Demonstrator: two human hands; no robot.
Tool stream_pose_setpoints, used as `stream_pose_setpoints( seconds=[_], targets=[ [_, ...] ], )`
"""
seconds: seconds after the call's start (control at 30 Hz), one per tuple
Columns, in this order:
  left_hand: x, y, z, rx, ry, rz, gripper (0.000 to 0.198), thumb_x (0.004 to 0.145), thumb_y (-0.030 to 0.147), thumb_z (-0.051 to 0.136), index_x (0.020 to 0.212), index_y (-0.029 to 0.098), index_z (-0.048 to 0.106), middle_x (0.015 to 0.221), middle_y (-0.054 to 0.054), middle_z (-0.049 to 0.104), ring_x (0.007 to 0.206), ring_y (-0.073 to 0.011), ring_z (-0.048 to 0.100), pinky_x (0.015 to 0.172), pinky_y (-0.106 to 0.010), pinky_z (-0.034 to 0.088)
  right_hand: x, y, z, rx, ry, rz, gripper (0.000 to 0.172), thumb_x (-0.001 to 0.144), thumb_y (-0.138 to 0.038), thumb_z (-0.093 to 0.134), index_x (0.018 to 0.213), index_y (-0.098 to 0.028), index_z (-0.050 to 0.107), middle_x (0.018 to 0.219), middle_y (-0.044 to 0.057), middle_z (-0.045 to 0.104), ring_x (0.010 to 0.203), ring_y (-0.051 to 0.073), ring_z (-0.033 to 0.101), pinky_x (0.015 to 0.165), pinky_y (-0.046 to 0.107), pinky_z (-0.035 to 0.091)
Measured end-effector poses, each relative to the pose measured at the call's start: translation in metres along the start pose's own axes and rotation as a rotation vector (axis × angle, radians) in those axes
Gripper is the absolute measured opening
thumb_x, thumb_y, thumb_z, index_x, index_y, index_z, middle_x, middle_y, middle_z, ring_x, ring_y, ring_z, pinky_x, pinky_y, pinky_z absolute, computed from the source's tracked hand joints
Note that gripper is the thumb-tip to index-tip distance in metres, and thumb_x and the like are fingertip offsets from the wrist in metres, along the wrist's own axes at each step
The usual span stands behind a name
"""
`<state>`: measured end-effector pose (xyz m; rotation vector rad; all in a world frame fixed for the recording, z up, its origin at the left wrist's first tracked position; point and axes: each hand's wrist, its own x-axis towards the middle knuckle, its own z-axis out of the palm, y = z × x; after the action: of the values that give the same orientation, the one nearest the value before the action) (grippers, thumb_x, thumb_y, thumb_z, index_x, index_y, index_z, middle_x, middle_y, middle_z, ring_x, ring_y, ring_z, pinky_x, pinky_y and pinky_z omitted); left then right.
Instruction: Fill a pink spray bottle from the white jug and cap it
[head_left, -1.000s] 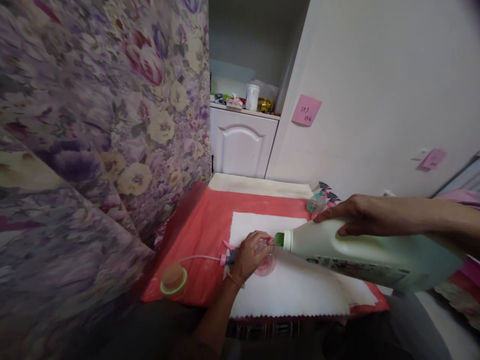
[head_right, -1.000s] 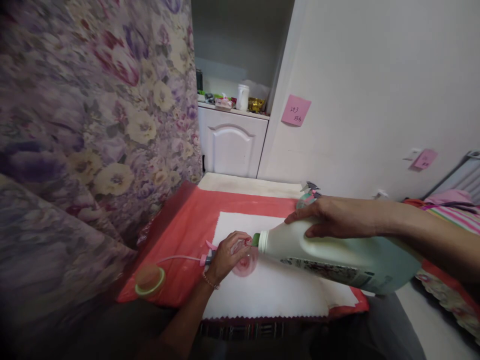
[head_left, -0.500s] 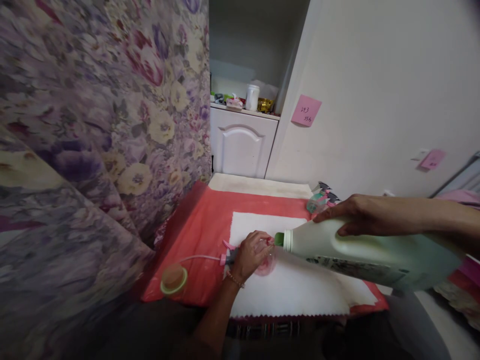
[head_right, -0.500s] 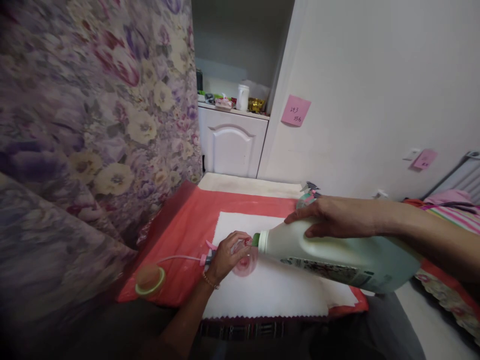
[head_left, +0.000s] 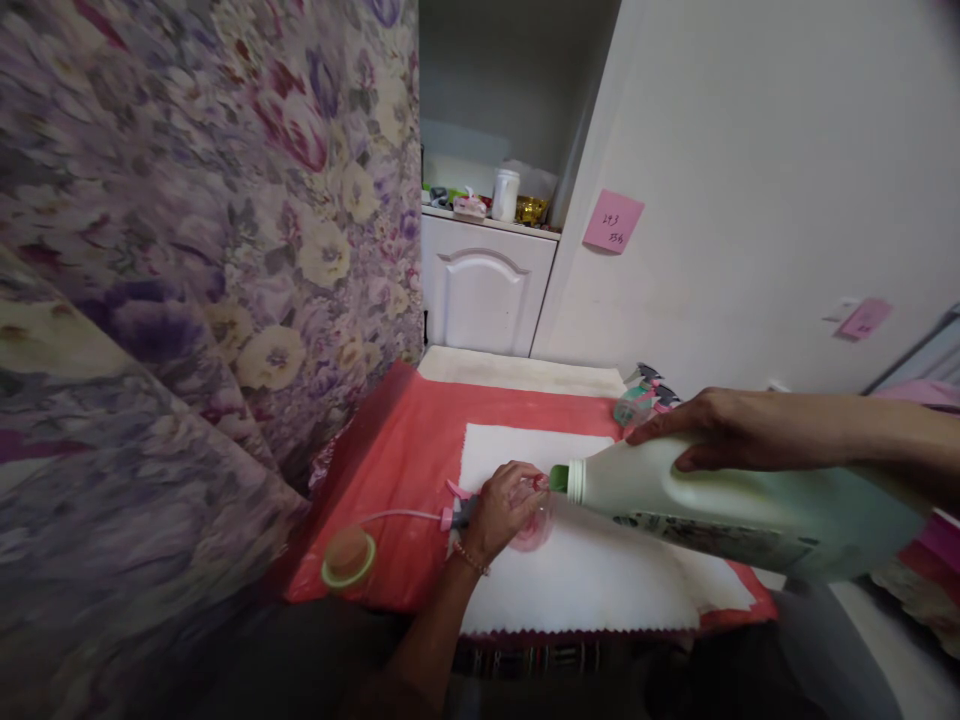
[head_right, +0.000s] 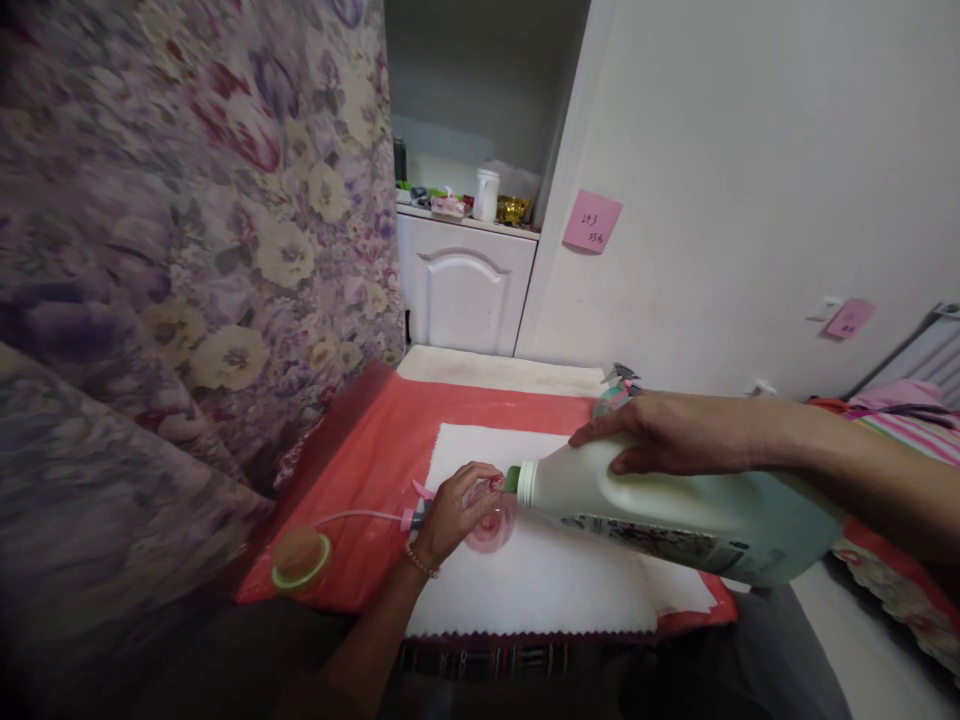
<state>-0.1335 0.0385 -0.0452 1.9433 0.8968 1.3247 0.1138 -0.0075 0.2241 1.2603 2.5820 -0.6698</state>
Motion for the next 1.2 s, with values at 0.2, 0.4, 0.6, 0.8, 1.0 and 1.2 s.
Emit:
stream_pose_setpoints(
  seconds=[0.2,0.4,0.6,0.8,1.0,1.2],
  targets=[
    [0.0002,-0.0009,0.0,0.005,-0.004,-0.001,0.012,0.084,0.026,0.066,0.095,0.021,0.066,0.097,-0.005,0.068,0.095,-0.0203,0.064,0.087,-0.034,0.05,0.0016,0.0019,0.0002,0.008,-0.003,-0.016,0.047,0.091,-0.034,0.053,0.138,-0.032,0.054,0.133,0.0,0.065,0.116,0.027,0.063,0.098,0.033,0.05],
    [0.0,0.0003,-0.0001,-0.003,-0.011,0.001,0.013,0.086,0.029,0.065,0.096,0.021,0.065,0.097,-0.005,0.068,0.095,-0.02,0.064,0.087,-0.034,0.05,0.0009,0.0022,-0.0002,-0.003,-0.002,-0.012,0.048,0.09,-0.033,0.053,0.138,-0.033,0.054,0.132,-0.002,0.066,0.116,0.027,0.064,0.096,0.032,0.051],
    [-0.0008,-0.0019,0.0004,-0.006,-0.013,0.0,0.012,0.085,0.026,0.066,0.096,0.021,0.065,0.098,-0.005,0.068,0.096,-0.0199,0.063,0.088,-0.033,0.049,0.0001,0.0,-0.0004,0.018,0.006,-0.011,0.047,0.09,-0.032,0.054,0.137,-0.032,0.056,0.131,0.0,0.066,0.115,0.028,0.064,0.096,0.033,0.051],
    [-0.0007,-0.0021,0.0002,-0.006,-0.011,-0.001,0.012,0.085,0.026,0.066,0.096,0.021,0.065,0.098,-0.005,0.067,0.096,-0.0199,0.063,0.088,-0.033,0.049,0.0007,-0.0008,-0.0005,0.013,0.009,-0.003,0.047,0.09,-0.032,0.055,0.137,-0.034,0.055,0.131,-0.002,0.067,0.113,0.026,0.065,0.095,0.031,0.051],
    [-0.0014,-0.0013,-0.0002,-0.004,-0.012,-0.004,0.012,0.085,0.024,0.066,0.097,0.021,0.065,0.098,-0.005,0.067,0.096,-0.0199,0.063,0.088,-0.033,0.049,0.0008,-0.0013,-0.0005,0.007,0.012,0.002,0.048,0.09,-0.034,0.054,0.137,-0.034,0.055,0.13,-0.002,0.067,0.112,0.026,0.066,0.094,0.03,0.051],
    [-0.0008,-0.0006,0.0002,-0.009,-0.015,-0.013,0.012,0.084,0.023,0.066,0.096,0.02,0.065,0.097,-0.005,0.067,0.095,-0.0193,0.062,0.088,-0.032,0.048,0.0005,-0.0013,-0.0007,0.02,0.008,-0.012,0.048,0.09,-0.034,0.053,0.137,-0.029,0.056,0.129,0.001,0.068,0.111,0.027,0.066,0.093,0.03,0.051]
  ],
)
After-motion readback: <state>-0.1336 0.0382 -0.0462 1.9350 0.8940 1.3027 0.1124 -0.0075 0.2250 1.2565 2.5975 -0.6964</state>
